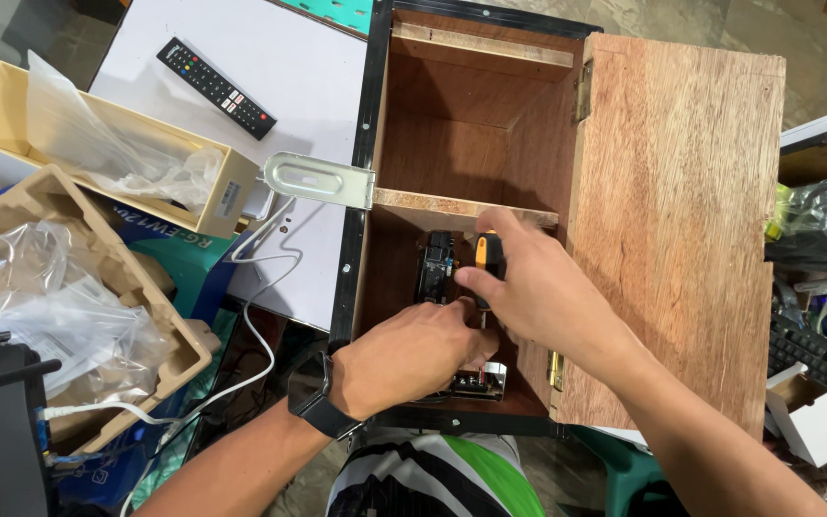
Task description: The person works inside an open wooden enclosure on a cluttered workbench, positioning a small electronic module and wiring, then uses a screwdriver to fasten the module inside the box. They briefly handle a cable near a laptop and router before returning to tighten components and adjust the enclosure panels.
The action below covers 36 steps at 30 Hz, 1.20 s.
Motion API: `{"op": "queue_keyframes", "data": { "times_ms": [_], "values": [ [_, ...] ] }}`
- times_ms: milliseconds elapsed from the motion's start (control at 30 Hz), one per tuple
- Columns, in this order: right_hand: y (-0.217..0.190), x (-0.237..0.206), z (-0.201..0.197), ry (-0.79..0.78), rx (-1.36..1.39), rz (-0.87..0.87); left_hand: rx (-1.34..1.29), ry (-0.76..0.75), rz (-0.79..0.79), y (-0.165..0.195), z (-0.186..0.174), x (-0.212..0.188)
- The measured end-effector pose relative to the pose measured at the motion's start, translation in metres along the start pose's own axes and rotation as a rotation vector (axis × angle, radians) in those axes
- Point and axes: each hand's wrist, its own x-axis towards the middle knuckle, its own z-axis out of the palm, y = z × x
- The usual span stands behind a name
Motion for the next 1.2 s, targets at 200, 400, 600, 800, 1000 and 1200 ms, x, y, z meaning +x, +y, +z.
{"op": "queue_keyframes", "data": {
  "times_ms": [200,400,600,800,1000,1200],
  "values": [
    [-0.003,-0.003,0.001,0.067,0.02,-0.047,-0.012,-0.011,-0.018,0.001,0.0,-0.002],
    [0.003,0.003,0.001,0.049,0.008,-0.077,-0.008,0.002,-0.02,-0.001,0.0,-0.001],
    [0.008,-0.005,0.007,0.071,0.042,-0.118,-0.002,0.001,-0.019,-0.001,0.006,-0.004],
    [0.005,-0.004,0.004,0.048,0.095,-0.02,-0.001,0.017,-0.011,-0.001,0.004,-0.005],
    [0.01,-0.004,0.014,0.236,-0.002,-0.327,-0.011,0.033,0.007,-0.002,0.003,-0.008],
    [0.014,0.011,0.007,0.141,0.035,-0.21,-0.043,-0.007,-0.042,-0.002,-0.007,-0.001]
  ]
}}
